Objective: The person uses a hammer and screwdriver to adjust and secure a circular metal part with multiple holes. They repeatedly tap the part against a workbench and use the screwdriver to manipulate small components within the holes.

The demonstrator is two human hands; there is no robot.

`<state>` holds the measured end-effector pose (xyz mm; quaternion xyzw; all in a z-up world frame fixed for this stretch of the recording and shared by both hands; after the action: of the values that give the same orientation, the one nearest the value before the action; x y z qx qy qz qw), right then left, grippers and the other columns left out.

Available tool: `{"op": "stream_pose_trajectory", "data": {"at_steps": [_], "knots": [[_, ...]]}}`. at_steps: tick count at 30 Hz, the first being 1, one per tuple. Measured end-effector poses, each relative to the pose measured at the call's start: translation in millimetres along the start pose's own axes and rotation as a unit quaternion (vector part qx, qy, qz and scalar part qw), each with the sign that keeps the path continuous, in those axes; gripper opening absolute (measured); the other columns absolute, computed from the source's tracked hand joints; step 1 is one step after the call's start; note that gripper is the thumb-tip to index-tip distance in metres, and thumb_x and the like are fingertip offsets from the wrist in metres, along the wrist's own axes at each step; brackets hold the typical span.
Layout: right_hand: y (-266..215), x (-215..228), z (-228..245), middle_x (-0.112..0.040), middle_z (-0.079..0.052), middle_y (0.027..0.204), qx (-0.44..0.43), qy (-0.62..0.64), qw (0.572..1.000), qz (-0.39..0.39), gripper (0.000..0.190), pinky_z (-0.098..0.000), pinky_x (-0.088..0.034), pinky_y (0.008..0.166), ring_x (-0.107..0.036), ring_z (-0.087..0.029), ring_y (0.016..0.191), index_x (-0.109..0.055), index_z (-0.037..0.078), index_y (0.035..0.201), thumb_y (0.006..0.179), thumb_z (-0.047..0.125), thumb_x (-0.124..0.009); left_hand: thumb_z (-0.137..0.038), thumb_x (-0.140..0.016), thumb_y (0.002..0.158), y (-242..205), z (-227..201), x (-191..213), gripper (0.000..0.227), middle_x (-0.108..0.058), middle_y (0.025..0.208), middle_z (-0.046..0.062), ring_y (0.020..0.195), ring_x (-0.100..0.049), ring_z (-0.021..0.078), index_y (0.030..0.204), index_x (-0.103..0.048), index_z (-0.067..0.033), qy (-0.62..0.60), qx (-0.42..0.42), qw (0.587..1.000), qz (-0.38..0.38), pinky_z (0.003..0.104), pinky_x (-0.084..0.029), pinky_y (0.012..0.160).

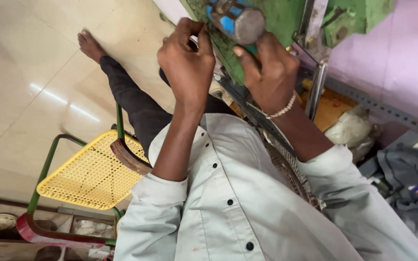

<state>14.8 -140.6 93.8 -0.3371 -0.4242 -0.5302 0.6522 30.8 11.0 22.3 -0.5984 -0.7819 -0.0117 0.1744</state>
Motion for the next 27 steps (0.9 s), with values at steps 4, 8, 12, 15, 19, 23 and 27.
{"op": "stream_pose_trajectory", "data": {"at_steps": [4,8,12,15,19,23,27], "knots": [[-1,-3,1,-0.070,-0.024,0.098,0.007,0.020,1.000,-0.021,0.026,-0.0402,-0.058,0.067,-0.074,-0.031,0.080,-0.061,-0.012,0.114,0.102,0.001,-0.080,-0.002,-0.070,0.090,0,3,0,0.004,-0.075,0.078,0.008,0.056,-0.064,0.0205,0.091,-0.070,-0.0056,0.004,-0.011,1.000,-0.006,0.043,-0.051,0.093],[0,-4,-6,-0.069,-0.025,0.097,0.018,-0.012,1.000,-0.014,0.028,-0.0407,-0.058,0.066,-0.074,-0.034,0.082,-0.060,-0.012,0.112,0.101,0.005,-0.080,-0.003,-0.069,0.094,0,1,-1,0.005,-0.075,0.087,0.008,0.065,-0.067,0.0214,0.096,-0.070,-0.0072,0.005,-0.015,1.000,0.005,0.036,-0.053,0.083],[-5,-8,-10,-0.070,-0.024,0.093,-0.002,0.016,1.000,-0.027,0.024,-0.0412,-0.055,0.059,-0.073,-0.031,0.074,-0.063,-0.013,0.111,0.102,0.003,-0.079,-0.001,-0.070,0.092,-2,4,-1,0.005,-0.074,0.079,0.008,0.056,-0.063,0.0224,0.090,-0.069,-0.0055,0.015,-0.032,0.999,-0.014,0.039,-0.052,0.086],[-10,-11,-9,-0.069,-0.027,0.098,0.053,-0.029,0.998,-0.032,0.028,-0.0398,-0.060,0.065,-0.075,-0.034,0.082,-0.059,-0.011,0.107,0.101,0.005,-0.080,-0.002,-0.069,0.092,-4,4,-4,0.004,-0.075,0.083,0.008,0.058,-0.064,0.0213,0.092,-0.068,-0.0053,0.010,-0.041,0.999,-0.013,0.039,-0.052,0.086],[-2,-8,-8,-0.070,-0.026,0.099,0.010,0.003,1.000,-0.014,0.025,-0.0401,-0.060,0.067,-0.076,-0.034,0.085,-0.061,-0.012,0.112,0.103,0.003,-0.078,-0.002,-0.070,0.093,0,0,-2,0.005,-0.074,0.082,0.009,0.060,-0.065,0.0230,0.091,-0.068,-0.0058,0.030,-0.031,0.999,-0.012,0.037,-0.052,0.081],[-4,-11,-7,-0.070,-0.025,0.095,0.040,-0.005,0.999,-0.036,0.030,-0.0417,-0.060,0.066,-0.074,-0.035,0.080,-0.061,-0.014,0.112,0.099,0.005,-0.080,0.000,-0.069,0.092,-4,2,-1,0.004,-0.074,0.084,0.010,0.062,-0.068,0.0231,0.093,-0.068,-0.0044,0.006,-0.026,1.000,-0.011,0.036,-0.054,0.069],[0,-9,-10,-0.070,-0.025,0.098,0.012,0.006,1.000,-0.013,0.026,-0.0394,-0.060,0.066,-0.076,-0.033,0.085,-0.060,-0.011,0.112,0.102,0.004,-0.079,0.000,-0.070,0.090,1,-1,-3,0.005,-0.074,0.082,0.011,0.063,-0.071,0.0238,0.091,-0.068,-0.0042,0.029,-0.037,0.999,-0.016,0.037,-0.054,0.061]]}}
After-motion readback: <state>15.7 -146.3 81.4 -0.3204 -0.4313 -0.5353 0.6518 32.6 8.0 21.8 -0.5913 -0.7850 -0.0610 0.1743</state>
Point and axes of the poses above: each hand's wrist, its own y-axis towards the middle knuckle, its own x-axis out of the back of the hand, z = x × y, the point moved 1 cm from there along y, towards the middle knuckle
